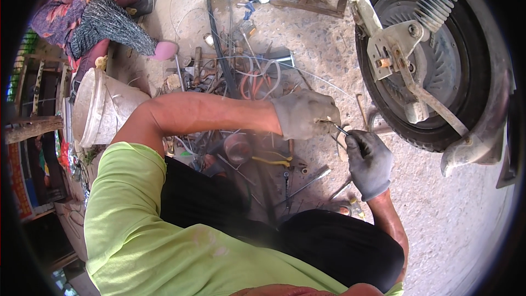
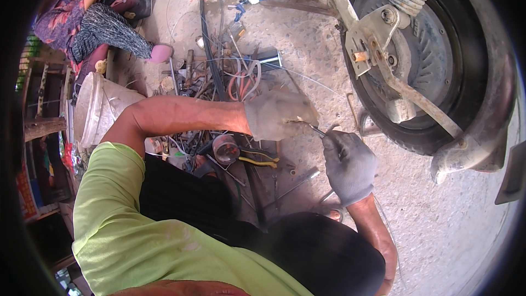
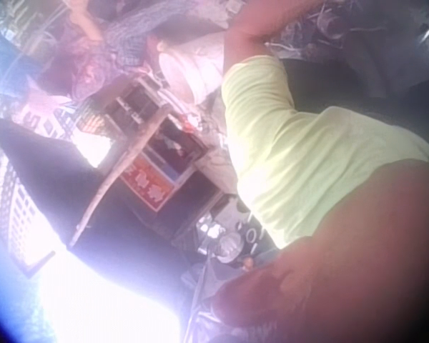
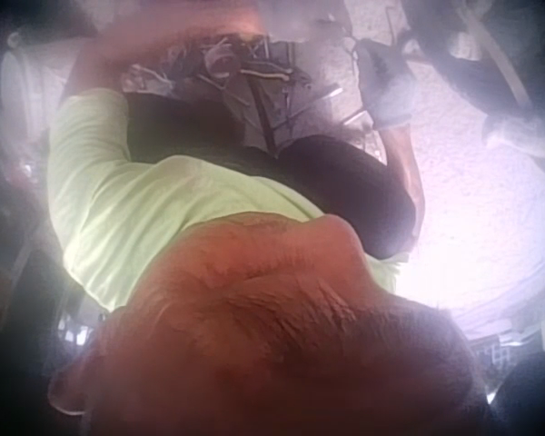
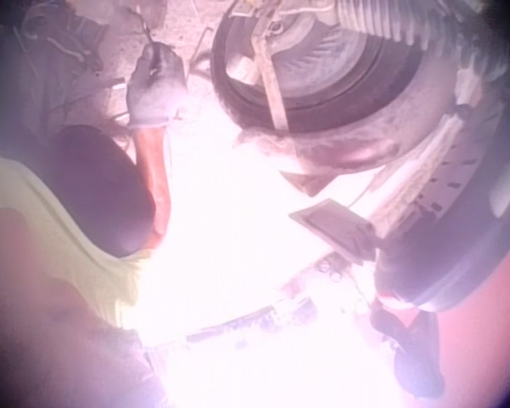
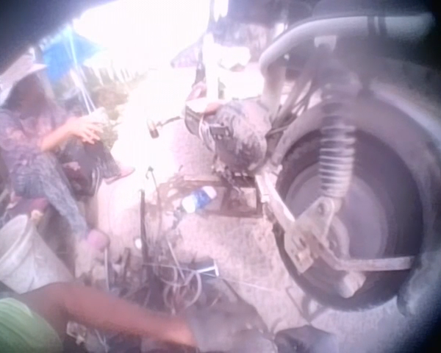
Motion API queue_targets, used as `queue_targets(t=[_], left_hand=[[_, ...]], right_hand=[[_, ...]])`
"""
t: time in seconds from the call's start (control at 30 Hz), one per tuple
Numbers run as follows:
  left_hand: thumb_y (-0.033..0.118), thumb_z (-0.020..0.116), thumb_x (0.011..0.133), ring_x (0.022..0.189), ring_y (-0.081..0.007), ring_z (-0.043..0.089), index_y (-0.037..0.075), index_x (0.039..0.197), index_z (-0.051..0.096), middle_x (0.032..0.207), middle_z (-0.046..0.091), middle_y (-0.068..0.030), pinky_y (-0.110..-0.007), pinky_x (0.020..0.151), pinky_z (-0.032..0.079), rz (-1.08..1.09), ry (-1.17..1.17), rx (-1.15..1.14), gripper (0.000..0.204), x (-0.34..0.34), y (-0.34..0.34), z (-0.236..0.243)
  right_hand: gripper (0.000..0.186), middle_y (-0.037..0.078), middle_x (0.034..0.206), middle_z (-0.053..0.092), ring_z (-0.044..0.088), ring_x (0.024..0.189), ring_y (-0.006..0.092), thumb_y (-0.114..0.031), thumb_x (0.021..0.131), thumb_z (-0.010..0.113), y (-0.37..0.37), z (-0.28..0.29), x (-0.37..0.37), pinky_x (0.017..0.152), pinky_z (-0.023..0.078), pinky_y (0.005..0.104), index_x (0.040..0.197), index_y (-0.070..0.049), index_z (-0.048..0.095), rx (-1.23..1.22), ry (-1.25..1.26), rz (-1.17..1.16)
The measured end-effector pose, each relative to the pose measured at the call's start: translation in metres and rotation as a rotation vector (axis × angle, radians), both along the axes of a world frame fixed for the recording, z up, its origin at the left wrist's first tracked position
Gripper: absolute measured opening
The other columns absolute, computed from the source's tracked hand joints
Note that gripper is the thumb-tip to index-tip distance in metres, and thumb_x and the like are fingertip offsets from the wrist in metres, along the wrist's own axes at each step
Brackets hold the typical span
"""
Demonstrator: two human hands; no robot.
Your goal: The person strips wires with a tool and connects electrical components near a vehicle wheel on the ground.
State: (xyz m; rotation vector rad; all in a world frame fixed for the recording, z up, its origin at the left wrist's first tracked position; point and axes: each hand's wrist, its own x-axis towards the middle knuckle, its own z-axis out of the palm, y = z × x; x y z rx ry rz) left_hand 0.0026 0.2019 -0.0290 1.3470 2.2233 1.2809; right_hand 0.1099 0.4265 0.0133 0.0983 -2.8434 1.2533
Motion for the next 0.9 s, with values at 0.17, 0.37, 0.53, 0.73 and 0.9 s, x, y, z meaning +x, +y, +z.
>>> queue_targets(t=[0.17, 0.37, 0.53, 0.73, 0.9], left_hand=[[0.006, 0.075, 0.078, 0.097, -0.0329, 0.068, 0.006, 0.104, 0.067, 0.108, 0.068, -0.0111, -0.042, 0.082, 0.055, -0.019, 0.0, -0.02, 0.027, 0.003, -0.002, -0.006], [0.012, 0.075, 0.079, 0.1, -0.033, 0.067, 0.007, 0.103, 0.066, 0.111, 0.065, -0.0119, -0.043, 0.083, 0.055, -0.102, 0.213, 0.009, 0.026, -0.001, -0.005, 0.0], [0.016, 0.073, 0.083, 0.1, -0.032, 0.066, 0.01, 0.109, 0.068, 0.112, 0.063, -0.0139, -0.043, 0.083, 0.054, -0.296, 0.395, -0.137, 0.027, -0.007, -0.006, 0.013], [0.026, 0.073, 0.089, 0.102, -0.0279, 0.066, 0.012, 0.114, 0.069, 0.11, 0.065, -0.0095, -0.041, 0.086, 0.054, -0.108, 0.371, 0.155, 0.029, -0.005, -0.005, 0.015], [0.031, 0.08, 0.086, 0.101, -0.0275, 0.068, 0.01, 0.106, 0.071, 0.105, 0.071, -0.0081, -0.04, 0.088, 0.054, 0.022, -0.098, -0.167, 0.03, -0.004, -0.003, 0.044]], right_hand=[[0.013, 0.017, 0.089, 0.072, 0.069, 0.077, 0.0357, -0.015, 0.091, 0.072, 0.0, 0.0, 0.001, 0.068, 0.055, 0.04, 0.096, -0.003, 0.072, 0.092, 0.114, 0.045], [0.016, 0.003, 0.076, 0.066, 0.059, 0.063, 0.0133, -0.016, 0.099, 0.066, 0.001, -0.011, 0.007, 0.06, 0.048, 0.0303, 0.095, -0.002, 0.073, -0.328, -0.247, 0.024], [0.023, -0.006, 0.067, 0.052, 0.042, 0.058, 0.0033, -0.017, 0.102, 0.06, 0.013, -0.002, -0.002, 0.054, 0.034, 0.0221, 0.095, -0.001, 0.074, -0.633, -0.814, 0.022], [0.025, -0.004, 0.064, 0.054, 0.043, 0.057, 0.0031, -0.02, 0.104, 0.057, 0.006, 0.003, -0.005, 0.052, 0.033, 0.021, 0.101, -0.001, 0.072, -0.728, -0.836, -0.022], [0.025, -0.001, 0.071, 0.06, 0.051, 0.063, 0.0048, -0.021, 0.104, 0.061, 0.006, -0.004, -0.002, 0.057, 0.041, 0.0217, 0.108, 0.002, 0.069, -0.76, -0.604, 0.003]])
